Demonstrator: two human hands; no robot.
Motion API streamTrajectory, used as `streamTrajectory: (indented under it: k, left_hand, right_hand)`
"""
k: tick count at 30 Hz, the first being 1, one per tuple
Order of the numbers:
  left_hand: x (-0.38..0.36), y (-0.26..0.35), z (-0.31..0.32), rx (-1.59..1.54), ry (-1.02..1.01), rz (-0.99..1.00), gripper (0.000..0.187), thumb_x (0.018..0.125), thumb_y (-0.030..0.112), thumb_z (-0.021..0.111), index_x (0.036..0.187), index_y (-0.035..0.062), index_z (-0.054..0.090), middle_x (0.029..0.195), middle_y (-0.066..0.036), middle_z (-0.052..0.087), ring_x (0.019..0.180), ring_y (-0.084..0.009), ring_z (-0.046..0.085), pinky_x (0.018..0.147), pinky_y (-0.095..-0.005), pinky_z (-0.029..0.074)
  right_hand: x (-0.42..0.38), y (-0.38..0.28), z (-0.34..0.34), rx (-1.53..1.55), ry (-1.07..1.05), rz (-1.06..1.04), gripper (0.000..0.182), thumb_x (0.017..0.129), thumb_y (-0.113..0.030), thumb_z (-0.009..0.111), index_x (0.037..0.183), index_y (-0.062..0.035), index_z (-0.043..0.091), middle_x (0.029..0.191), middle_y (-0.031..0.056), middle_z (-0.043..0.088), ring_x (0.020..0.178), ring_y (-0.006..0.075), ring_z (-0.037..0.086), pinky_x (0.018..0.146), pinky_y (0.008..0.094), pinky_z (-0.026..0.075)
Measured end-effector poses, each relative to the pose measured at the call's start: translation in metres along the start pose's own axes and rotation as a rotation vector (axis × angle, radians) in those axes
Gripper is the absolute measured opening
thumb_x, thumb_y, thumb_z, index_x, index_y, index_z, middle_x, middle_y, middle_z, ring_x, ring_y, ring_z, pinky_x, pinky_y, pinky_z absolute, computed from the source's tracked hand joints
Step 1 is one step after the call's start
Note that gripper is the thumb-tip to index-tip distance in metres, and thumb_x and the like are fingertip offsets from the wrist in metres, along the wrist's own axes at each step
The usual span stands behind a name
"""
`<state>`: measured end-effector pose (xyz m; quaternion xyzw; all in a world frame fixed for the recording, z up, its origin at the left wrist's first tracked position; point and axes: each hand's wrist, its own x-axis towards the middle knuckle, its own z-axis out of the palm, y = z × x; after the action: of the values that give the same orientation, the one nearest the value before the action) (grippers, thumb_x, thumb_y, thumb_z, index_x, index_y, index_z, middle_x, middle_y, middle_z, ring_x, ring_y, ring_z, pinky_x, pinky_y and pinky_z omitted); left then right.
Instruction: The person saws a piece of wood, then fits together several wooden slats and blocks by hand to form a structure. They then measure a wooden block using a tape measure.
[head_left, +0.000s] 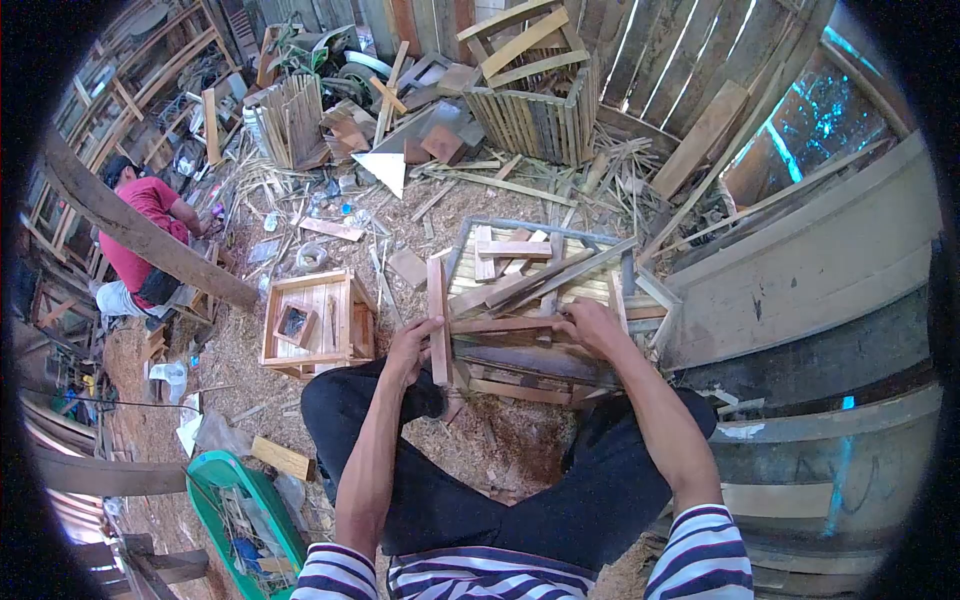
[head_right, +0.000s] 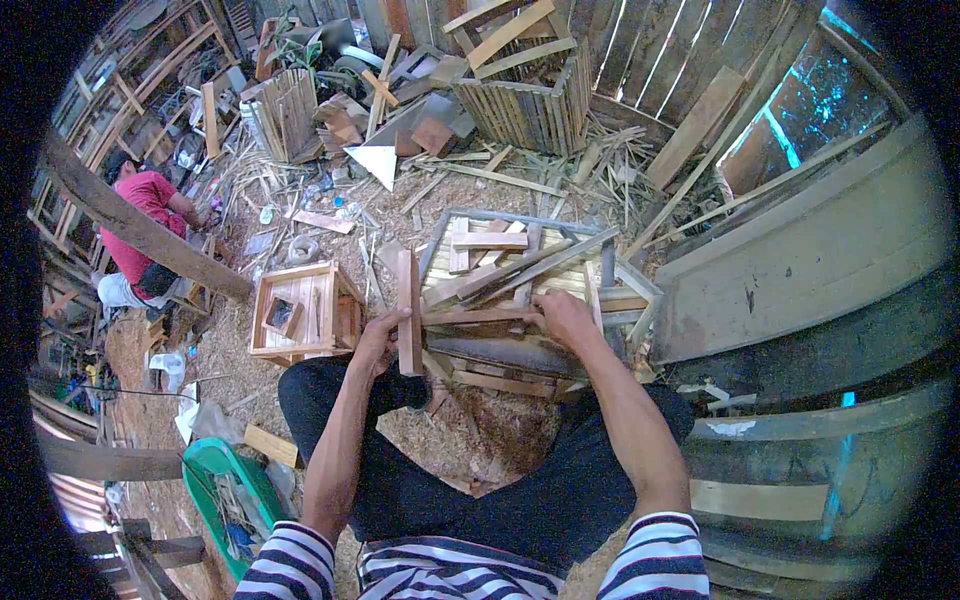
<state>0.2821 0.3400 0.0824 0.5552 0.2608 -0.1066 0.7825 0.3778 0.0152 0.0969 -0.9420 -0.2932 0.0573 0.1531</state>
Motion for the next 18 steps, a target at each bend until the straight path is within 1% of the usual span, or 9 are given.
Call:
streamTrajectory:
  k: [2, 3, 5, 6, 8, 9, 11, 14, 18]
  left_hand:
    - [0.007, -0.006, -0.006, 0.038, 0.022, 0.002, 0.04, 0.08, 0.029, 0.072, 0.108, 0.0037, 0.06, 0.085, 0.0, 0.058, 0.071, -0.0105, 0.053, 0.061, -0.0221, 0.041]
    - [0.004, -0.004, -0.004, 0.036, 0.025, 0.003, 0.04, 0.08, 0.029, 0.072, 0.108, 0.0037, 0.06, 0.085, 0.0, 0.058, 0.071, -0.0105, 0.053, 0.061, -0.0221, 0.041]
    - [-0.001, 0.0, -0.001, 0.047, 0.054, 0.002, 0.042, 0.08, 0.029, 0.072, 0.11, 0.0027, 0.059, 0.083, 0.0, 0.058, 0.07, -0.0096, 0.053, 0.06, -0.0219, 0.041]
    - [-0.003, 0.001, -0.001, 0.05, 0.054, 0.004, 0.042, 0.08, 0.029, 0.072, 0.11, 0.0027, 0.059, 0.083, 0.0, 0.058, 0.07, -0.0096, 0.053, 0.06, -0.0219, 0.041]
    - [-0.006, 0.004, 0.003, 0.025, 0.027, 0.027, 0.044, 0.08, 0.028, 0.072, 0.112, 0.002, 0.058, 0.084, -0.001, 0.059, 0.072, -0.0087, 0.054, 0.059, -0.021, 0.04]
    - [-0.007, 0.004, 0.003, 0.027, 0.024, 0.027, 0.044, 0.08, 0.028, 0.072, 0.112, 0.002, 0.058, 0.084, -0.001, 0.059, 0.072, -0.0087, 0.054, 0.059, -0.021, 0.04]
    - [-0.006, 0.006, 0.002, 0.051, 0.033, 0.051, 0.046, 0.079, 0.027, 0.073, 0.115, 0.0014, 0.057, 0.089, -0.002, 0.06, 0.075, -0.0086, 0.055, 0.06, -0.0207, 0.039]
    - [-0.002, 0.003, -0.006, 0.132, 0.029, 0.057, 0.049, 0.078, 0.025, 0.073, 0.117, 0.0, 0.056, 0.098, -0.005, 0.062, 0.08, -0.0096, 0.056, 0.061, -0.0202, 0.039]
    - [-0.018, 0.011, 0.006, 0.12, 0.052, 0.168, 0.054, 0.077, 0.024, 0.074, 0.12, -0.0009, 0.053, 0.102, -0.007, 0.062, 0.08, -0.0098, 0.056, 0.064, -0.021, 0.039]
  right_hand:
    - [0.004, -0.003, 0.001, 0.075, 0.114, 0.003, 0.019, 0.079, -0.013, 0.061, 0.095, -0.0055, 0.063, 0.095, 0.0168, 0.059, 0.091, 0.0373, 0.059, 0.078, 0.0449, 0.05]
    - [0.008, -0.001, 0.004, 0.076, 0.113, 0.0, 0.019, 0.079, -0.013, 0.061, 0.095, -0.0055, 0.063, 0.095, 0.0168, 0.059, 0.091, 0.0373, 0.059, 0.078, 0.0449, 0.05]
    - [0.02, 0.004, 0.013, -0.047, 0.144, 0.004, 0.03, 0.079, -0.01, 0.06, 0.109, -0.0065, 0.058, 0.11, 0.0172, 0.055, 0.101, 0.0346, 0.055, 0.081, 0.044, 0.049]
    - [0.024, 0.006, 0.016, -0.045, 0.146, 0.005, 0.03, 0.079, -0.01, 0.06, 0.109, -0.0065, 0.058, 0.11, 0.0172, 0.055, 0.101, 0.0346, 0.055, 0.081, 0.044, 0.049]
    - [0.031, 0.013, 0.021, -0.137, 0.261, 0.021, 0.033, 0.082, -0.007, 0.053, 0.116, -0.0063, 0.052, 0.118, 0.0162, 0.051, 0.109, 0.0324, 0.051, 0.084, 0.0444, 0.047]
    - [0.036, 0.021, 0.031, -0.138, 0.262, 0.024, 0.033, 0.082, -0.007, 0.053, 0.116, -0.0063, 0.052, 0.118, 0.0162, 0.051, 0.109, 0.0324, 0.051, 0.084, 0.0444, 0.047]
    - [0.046, 0.038, 0.051, -0.167, 0.304, 0.065, 0.033, 0.085, -0.006, 0.045, 0.118, -0.0052, 0.05, 0.116, 0.0135, 0.053, 0.11, 0.0311, 0.049, 0.086, 0.0466, 0.045]
    - [0.052, 0.026, 0.036, -0.114, 0.231, 0.138, 0.031, 0.086, -0.007, 0.042, 0.115, -0.0067, 0.053, 0.116, 0.0117, 0.054, 0.109, 0.0295, 0.05, 0.087, 0.0467, 0.043]
    - [0.054, 0.025, 0.019, -0.262, 0.187, 0.064, 0.027, 0.085, -0.008, 0.046, 0.108, -0.0122, 0.059, 0.112, 0.0115, 0.055, 0.109, 0.0256, 0.05, 0.089, 0.0434, 0.04]
